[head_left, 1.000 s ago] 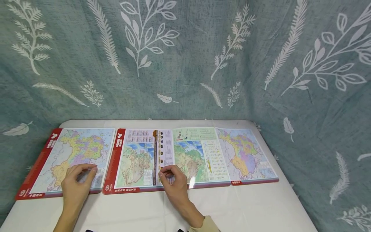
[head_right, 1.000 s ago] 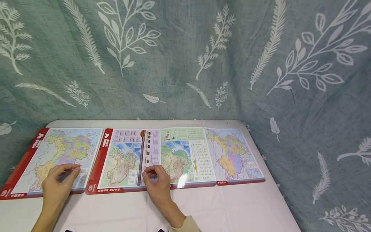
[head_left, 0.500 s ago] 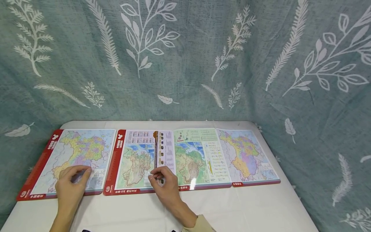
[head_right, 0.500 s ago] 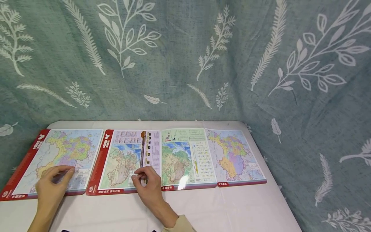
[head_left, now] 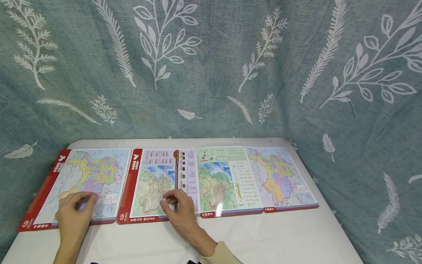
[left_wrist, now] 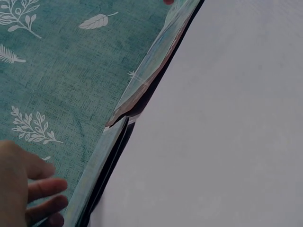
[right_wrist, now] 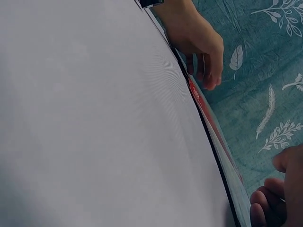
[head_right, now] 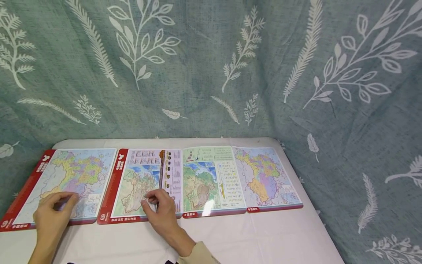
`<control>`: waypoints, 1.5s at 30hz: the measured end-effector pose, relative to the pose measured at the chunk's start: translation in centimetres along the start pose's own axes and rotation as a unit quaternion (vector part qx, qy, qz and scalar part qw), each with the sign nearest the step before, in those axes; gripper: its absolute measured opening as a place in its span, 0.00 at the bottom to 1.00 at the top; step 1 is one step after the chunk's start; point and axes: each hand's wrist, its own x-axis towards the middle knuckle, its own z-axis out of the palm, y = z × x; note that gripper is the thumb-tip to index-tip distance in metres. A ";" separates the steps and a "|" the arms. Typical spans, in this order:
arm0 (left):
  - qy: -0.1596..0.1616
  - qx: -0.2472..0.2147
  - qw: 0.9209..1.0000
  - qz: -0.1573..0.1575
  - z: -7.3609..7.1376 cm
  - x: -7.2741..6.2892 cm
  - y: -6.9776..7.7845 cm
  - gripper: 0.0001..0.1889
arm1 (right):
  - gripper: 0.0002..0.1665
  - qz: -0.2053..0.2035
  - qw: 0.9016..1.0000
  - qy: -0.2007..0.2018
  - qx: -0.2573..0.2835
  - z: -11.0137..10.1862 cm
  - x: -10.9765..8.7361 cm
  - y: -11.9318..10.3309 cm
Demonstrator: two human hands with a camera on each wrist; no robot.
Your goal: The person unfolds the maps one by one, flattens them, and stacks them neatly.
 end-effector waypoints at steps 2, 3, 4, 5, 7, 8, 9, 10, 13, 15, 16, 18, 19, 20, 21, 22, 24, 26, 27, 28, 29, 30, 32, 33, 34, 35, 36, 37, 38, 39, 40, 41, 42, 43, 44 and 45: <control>0.009 0.003 1.000 0.004 -0.1 0.1 -0.3 0.08 | 0.08 -0.001 1.000 -0.005 0.003 0.3 0.1 -0.1; 0.015 0.004 1.000 0.007 -0.2 0.1 -0.5 0.08 | 0.09 0.001 1.000 -0.008 0.007 0.5 0.2 -0.2; 0.019 0.008 1.000 0.007 -0.3 0.2 -0.7 0.08 | 0.09 0.002 1.000 -0.010 0.007 0.6 0.3 -0.2; 0.021 0.010 1.000 0.008 -0.4 0.2 -0.8 0.08 | 0.09 0.002 1.000 -0.010 0.004 0.8 0.3 -0.2; 0.029 0.016 0.999 0.010 -0.5 0.3 -1.0 0.09 | 0.09 0.005 1.000 -0.014 0.000 1.1 0.5 -0.3; 0.032 0.020 0.999 0.006 -0.6 0.4 -1.1 0.09 | 0.08 0.008 1.000 -0.017 0.001 1.3 0.6 -0.3; 0.039 0.021 0.999 0.009 -0.7 0.5 -1.1 0.10 | 0.08 0.011 1.000 -0.020 0.001 1.4 0.7 -0.4; 0.043 0.021 0.999 0.008 -0.8 0.6 -1.2 0.10 | 0.08 0.007 1.000 -0.021 -0.001 1.6 0.9 -0.4; 0.050 0.021 0.999 -0.005 -1.0 0.7 -1.3 0.11 | 0.08 0.001 1.000 -0.027 0.006 2.2 1.3 -0.5; 0.053 0.022 0.998 -0.014 -1.2 0.8 -1.3 0.12 | 0.09 -0.008 1.000 -0.028 0.008 2.6 1.5 -0.6; 0.051 0.025 0.998 -0.024 -1.2 0.8 -1.3 0.13 | 0.09 -0.012 0.999 -0.029 0.009 2.7 1.5 -0.5; 0.051 0.029 0.998 -0.032 -1.3 0.7 -1.3 0.14 | 0.10 -0.014 0.999 -0.032 0.008 3.0 1.6 -0.5; 0.052 0.034 0.997 -0.035 -1.3 0.7 -1.3 0.14 | 0.10 -0.018 0.999 -0.033 0.005 3.1 1.6 -0.6; 0.053 0.039 0.997 -0.037 -1.4 0.7 -1.3 0.14 | 0.10 -0.017 0.999 -0.035 0.008 3.2 1.6 -0.6; 0.056 0.042 0.997 -0.036 -1.4 0.7 -1.4 0.14 | 0.10 -0.018 0.999 -0.037 0.008 3.3 1.6 -0.6; 0.056 0.047 0.997 -0.039 -1.5 0.7 -1.4 0.14 | 0.10 -0.020 0.999 -0.037 0.005 3.5 1.6 -0.6; 0.054 0.053 0.996 -0.046 -1.8 0.9 -1.5 0.15 | 0.10 -0.022 0.999 -0.041 0.005 3.7 1.7 -0.8; 0.052 0.059 0.995 -0.055 -1.9 1.1 -1.6 0.15 | 0.11 -0.025 0.999 -0.044 -0.001 4.0 1.8 -0.9; 0.049 0.062 0.995 -0.059 -2.0 1.2 -1.7 0.15 | 0.11 -0.027 0.999 -0.045 -0.008 4.1 1.8 -1.0; 0.047 0.064 0.995 -0.065 -2.1 1.3 -1.8 0.16 | 0.11 -0.028 0.998 -0.047 -0.015 4.3 1.8 -1.0; 0.047 0.065 0.994 -0.069 -2.2 1.3 -1.9 0.15 | 0.12 -0.026 0.998 -0.052 -0.013 4.4 1.9 -1.1; 0.049 0.065 0.994 -0.072 -2.2 1.4 -2.0 0.15 | 0.12 -0.026 0.998 -0.056 -0.016 4.5 1.9 -1.1; 0.056 0.066 0.993 -0.077 -2.4 1.5 -2.3 0.15 | 0.13 -0.028 0.997 -0.065 -0.017 4.8 1.9 -1.2; 0.060 0.065 0.993 -0.078 -2.4 1.5 -2.3 0.15 | 0.14 -0.030 0.997 -0.067 -0.018 4.9 1.9 -1.3; 0.066 0.063 0.993 -0.077 -2.4 1.5 -2.4 0.15 | 0.14 -0.034 0.997 -0.069 -0.018 5.0 1.9 -1.3; 0.073 0.060 0.993 -0.076 -2.4 1.6 -2.5 0.15 | 0.14 -0.036 0.997 -0.071 -0.017 5.1 1.9 -1.4; 0.080 0.056 0.993 -0.073 -2.4 1.6 -2.5 0.15 | 0.14 -0.039 0.997 -0.072 -0.017 5.2 2.0 -1.4; 0.085 0.054 0.992 -0.072 -2.4 1.6 -2.6 0.15 | 0.14 -0.040 0.996 -0.073 -0.017 5.3 2.0 -1.4; 0.089 0.051 0.992 -0.071 -2.5 1.6 -2.6 0.15 | 0.14 -0.041 0.996 -0.075 -0.017 5.4 2.1 -1.5; 0.090 0.050 0.992 -0.072 -2.5 1.7 -2.6 0.15 | 0.14 -0.040 0.996 -0.078 -0.015 5.5 2.1 -1.5; 0.091 0.050 0.992 -0.074 -2.5 1.7 -2.7 0.16 | 0.14 -0.037 0.996 -0.083 -0.009 5.5 2.2 -1.6; 0.089 0.052 0.992 -0.078 -2.6 1.8 -2.7 0.16 | 0.14 -0.034 0.995 -0.089 -0.006 5.6 2.2 -1.6; 0.085 0.056 0.991 -0.086 -2.6 1.8 -2.7 0.16 | 0.15 -0.034 0.995 -0.093 -0.007 5.7 2.3 -1.7; 0.080 0.061 0.990 -0.097 -2.7 1.9 -2.8 0.16 | 0.15 -0.035 0.995 -0.097 -0.011 5.9 2.3 -1.7; 0.074 0.065 0.989 -0.109 -2.8 2.0 -2.8 0.17 | 0.15 -0.031 0.994 -0.102 -0.005 6.0 2.3 -1.8; 0.070 0.068 0.988 -0.120 -2.9 2.1 -2.9 0.18 | 0.15 -0.030 0.994 -0.105 -0.007 6.1 2.4 -1.9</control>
